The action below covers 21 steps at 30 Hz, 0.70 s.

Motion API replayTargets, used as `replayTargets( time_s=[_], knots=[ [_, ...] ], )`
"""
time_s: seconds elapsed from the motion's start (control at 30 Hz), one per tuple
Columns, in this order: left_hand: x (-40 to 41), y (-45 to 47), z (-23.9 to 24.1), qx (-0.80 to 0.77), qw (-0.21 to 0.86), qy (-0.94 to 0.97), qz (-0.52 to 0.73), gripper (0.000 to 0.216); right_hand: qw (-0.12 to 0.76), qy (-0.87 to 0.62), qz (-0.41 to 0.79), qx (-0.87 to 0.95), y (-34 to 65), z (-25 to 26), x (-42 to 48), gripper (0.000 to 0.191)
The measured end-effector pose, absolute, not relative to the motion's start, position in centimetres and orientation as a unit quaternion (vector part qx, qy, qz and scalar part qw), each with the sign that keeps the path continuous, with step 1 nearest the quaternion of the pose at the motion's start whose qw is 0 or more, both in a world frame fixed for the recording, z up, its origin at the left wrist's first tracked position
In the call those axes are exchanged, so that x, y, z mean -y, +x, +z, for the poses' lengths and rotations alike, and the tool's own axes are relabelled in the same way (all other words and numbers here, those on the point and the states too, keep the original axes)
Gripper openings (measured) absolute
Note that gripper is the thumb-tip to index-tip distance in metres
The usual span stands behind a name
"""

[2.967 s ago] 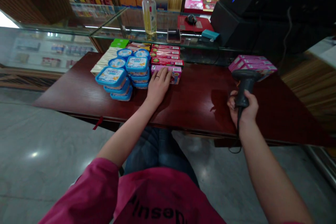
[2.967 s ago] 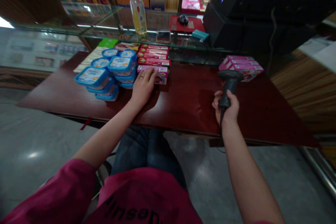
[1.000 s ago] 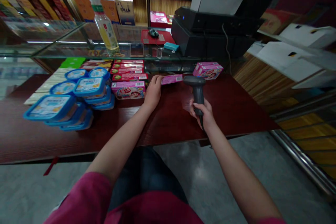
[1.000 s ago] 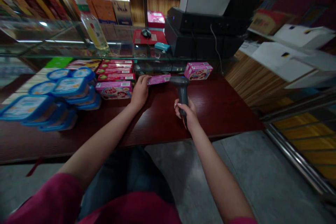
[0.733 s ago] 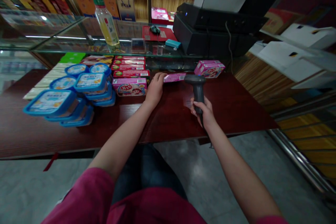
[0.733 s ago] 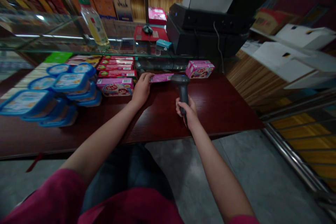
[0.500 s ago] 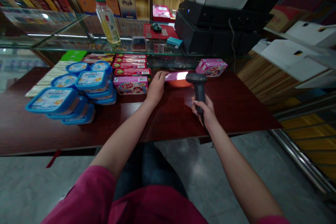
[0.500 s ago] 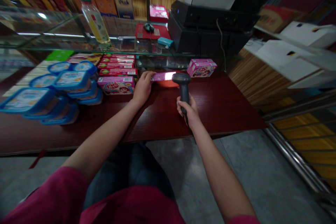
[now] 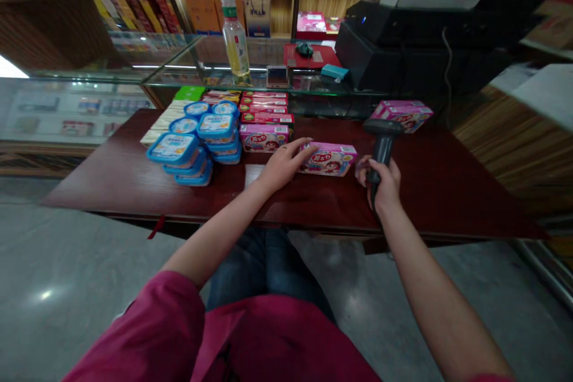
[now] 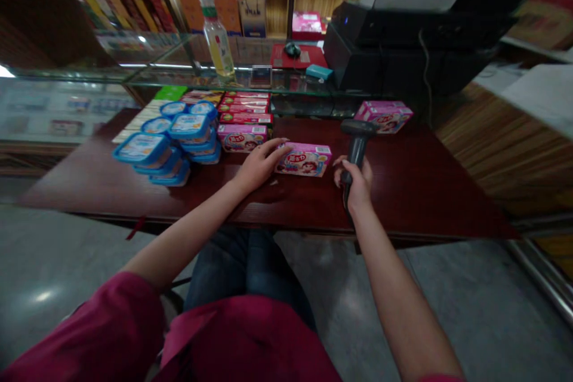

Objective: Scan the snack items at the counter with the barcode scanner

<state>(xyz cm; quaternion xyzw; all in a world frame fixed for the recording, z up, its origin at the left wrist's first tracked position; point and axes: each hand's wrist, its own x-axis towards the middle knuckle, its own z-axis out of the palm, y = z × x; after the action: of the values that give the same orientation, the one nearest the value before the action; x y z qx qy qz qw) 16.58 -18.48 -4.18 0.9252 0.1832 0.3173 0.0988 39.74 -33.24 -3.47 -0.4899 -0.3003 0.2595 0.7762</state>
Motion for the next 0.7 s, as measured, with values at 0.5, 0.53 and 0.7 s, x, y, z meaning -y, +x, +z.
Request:
replayTargets(
  time_s=[0.5, 0.53, 0.7],
  knots=[
    [20.8, 6.8, -2.7, -0.274, -0.047, 0.923, 0.267, 0.054, 0.741, -0.45, 0.362, 0.343, 30.4, -4.3, 27.5, 0.039],
    [21.0, 7.3, -2.6, -0.277, -0.044, 0.925, 0.255, 0.055, 0.74, -0.453, 0.364, 0.34, 30.3, -4.4, 27.4, 0.042],
    [20.1, 7.8, -2.9, -0.326, -0.029, 0.909, 0.257, 0.057, 0.736, -0.469, 0.35, 0.341, 31.3, -4.5, 27.8, 0.046]
  ],
)
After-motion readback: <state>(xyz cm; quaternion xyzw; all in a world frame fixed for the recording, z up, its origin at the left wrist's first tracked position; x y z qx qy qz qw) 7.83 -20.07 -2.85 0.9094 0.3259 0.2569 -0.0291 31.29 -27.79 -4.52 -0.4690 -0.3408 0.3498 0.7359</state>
